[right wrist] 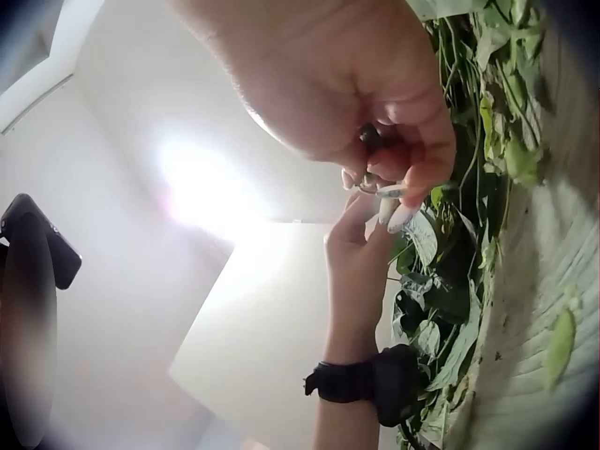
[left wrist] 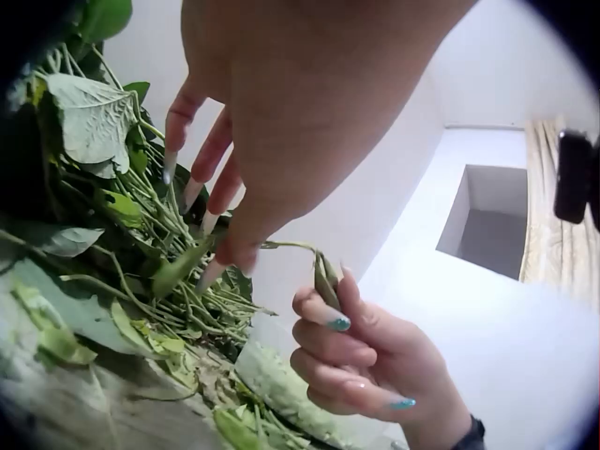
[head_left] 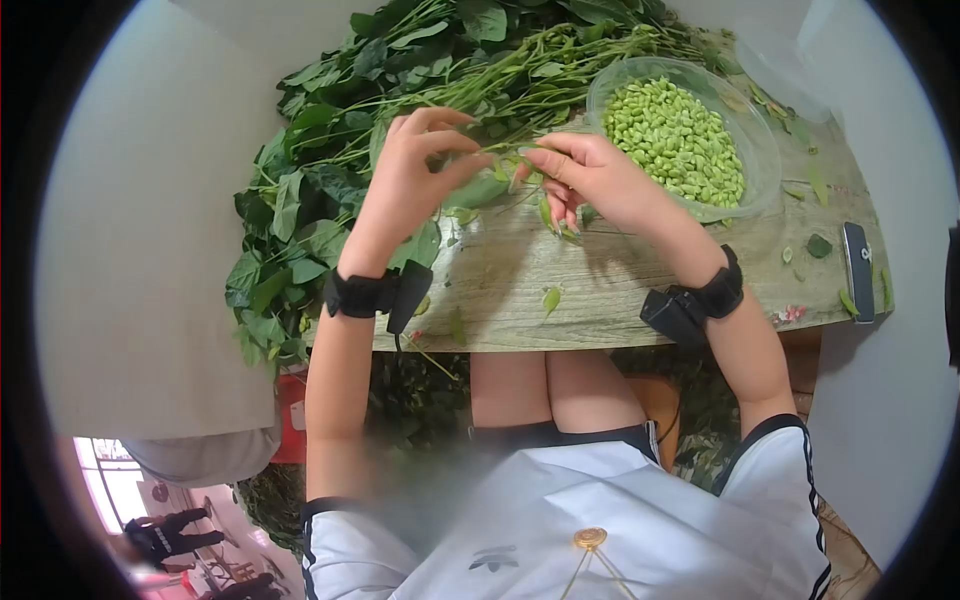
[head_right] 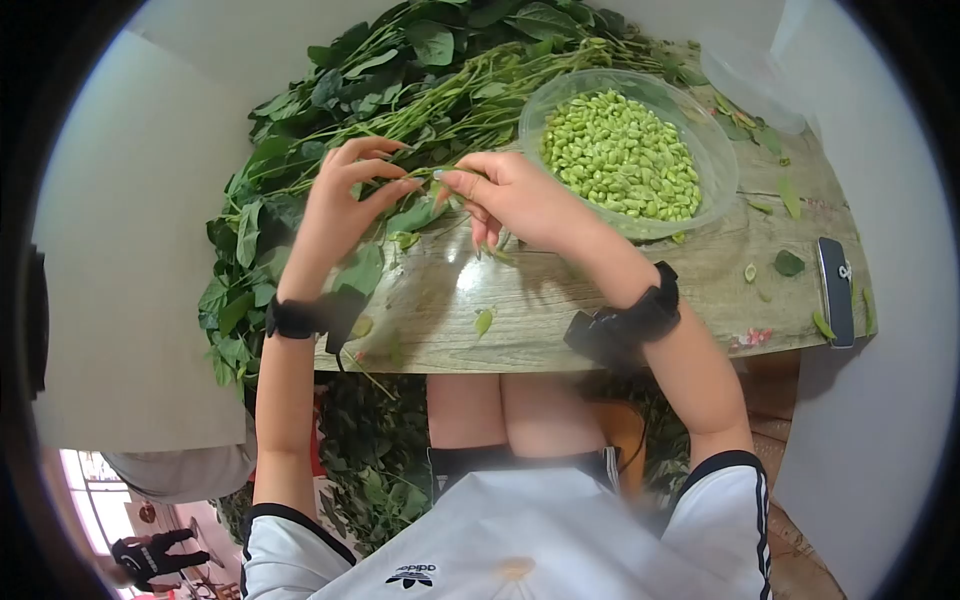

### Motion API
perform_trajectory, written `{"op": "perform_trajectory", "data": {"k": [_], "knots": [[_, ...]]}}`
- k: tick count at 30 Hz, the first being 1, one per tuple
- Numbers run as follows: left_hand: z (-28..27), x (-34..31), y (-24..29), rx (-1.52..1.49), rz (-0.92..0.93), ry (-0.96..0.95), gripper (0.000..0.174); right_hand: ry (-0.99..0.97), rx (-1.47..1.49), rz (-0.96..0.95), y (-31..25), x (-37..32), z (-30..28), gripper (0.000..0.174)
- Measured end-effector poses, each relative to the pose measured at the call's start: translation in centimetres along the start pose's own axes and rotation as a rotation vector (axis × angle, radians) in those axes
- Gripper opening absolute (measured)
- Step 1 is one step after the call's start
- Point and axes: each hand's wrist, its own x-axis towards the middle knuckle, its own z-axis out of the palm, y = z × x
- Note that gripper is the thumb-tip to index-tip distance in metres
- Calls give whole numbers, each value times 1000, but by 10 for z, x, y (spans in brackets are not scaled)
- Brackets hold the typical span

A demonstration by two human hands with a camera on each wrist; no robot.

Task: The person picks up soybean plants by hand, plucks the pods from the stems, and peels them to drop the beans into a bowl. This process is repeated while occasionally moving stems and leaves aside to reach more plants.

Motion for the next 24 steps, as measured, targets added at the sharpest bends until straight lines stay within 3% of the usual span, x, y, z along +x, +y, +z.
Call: {"op": "perform_trajectory", "data": {"k": [2, 3, 5, 7, 9, 11, 13, 15, 24], "knots": [[-2, 3, -7, -502, -277, -169, 19, 83, 38, -24, -2, -6, 3, 35], [-1, 5, -3, -510, -271, -183, 19, 157, 70, -54, -1, -8, 4, 36], [2, 9, 9, -897, -396, -257, 21, 219, 94, -30, 4, -8, 4, 37], [12, 10, 8, -649, -253, -338, 21, 292, -145, -59, 3, -10, 9, 34], [18, 10, 5, -581, -281, -448, 23, 349, -120, -120, 16, -6, 15, 32], [36, 6, -8, -715, -241, -401, 26, 376, -177, -228, 20, -4, 16, 29], [45, 6, -15, -854, -198, -346, 30, 378, -197, -165, 20, -7, 17, 28], [46, 3, -20, -944, -329, -382, 31, 373, -213, -95, 23, -8, 16, 27], [45, -8, -16, -945, -320, -335, 28, 391, -223, -162, 26, -8, 19, 23]]}}
